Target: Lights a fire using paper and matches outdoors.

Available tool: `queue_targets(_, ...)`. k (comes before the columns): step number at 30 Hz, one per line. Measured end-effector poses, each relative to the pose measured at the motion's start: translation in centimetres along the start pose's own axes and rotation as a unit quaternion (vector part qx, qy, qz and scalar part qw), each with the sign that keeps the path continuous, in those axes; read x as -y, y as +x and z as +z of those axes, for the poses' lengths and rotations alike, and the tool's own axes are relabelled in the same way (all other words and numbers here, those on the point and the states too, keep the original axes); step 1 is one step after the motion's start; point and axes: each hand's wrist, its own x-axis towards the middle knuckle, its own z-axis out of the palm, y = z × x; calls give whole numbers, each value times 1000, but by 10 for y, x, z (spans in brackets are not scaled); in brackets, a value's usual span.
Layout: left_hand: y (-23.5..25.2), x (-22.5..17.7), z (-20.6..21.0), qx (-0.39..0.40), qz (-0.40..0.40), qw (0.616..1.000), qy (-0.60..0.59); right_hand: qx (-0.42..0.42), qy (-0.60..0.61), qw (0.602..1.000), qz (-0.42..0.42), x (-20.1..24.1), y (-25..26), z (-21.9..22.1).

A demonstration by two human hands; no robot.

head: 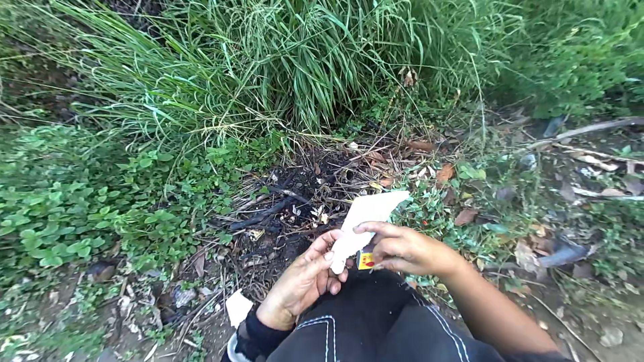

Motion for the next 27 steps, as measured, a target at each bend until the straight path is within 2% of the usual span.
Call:
queue_targets(3,8,9,2,0,29,999,-22,-15,11,1000,4,-2,-4,-6)
queue_targets(5,13,11,8,-66,88,994,22,-61,23,998,17,-3,-7,-7)
queue_targets(7,18,11,12,-146,161,966,141,-150,46,987,46,-6,-9,-3)
queue_targets(9,22,12,13,-191,210,925,253,-266,75,958,78,-7,-5,9)
queue_targets(11,23,12,16,-200,212,905,311,-344,102,928,103,-5,7,23)
queue_targets(12,24,11,18,-195,196,906,319,-358,109,921,110,-3,13,29)
queue_targets(16,27,11,17,-166,97,937,291,-332,55,935,115,-4,29,41)
queue_targets(19,27,15,12,-151,72,950,265,-285,37,948,138,-6,34,42)
queue_targets(24,28,14,17,-154,34,930,331,-313,67,933,164,-10,36,47)
queue_targets(27,33,14,20,-196,57,919,336,-324,26,933,153,-10,41,53)
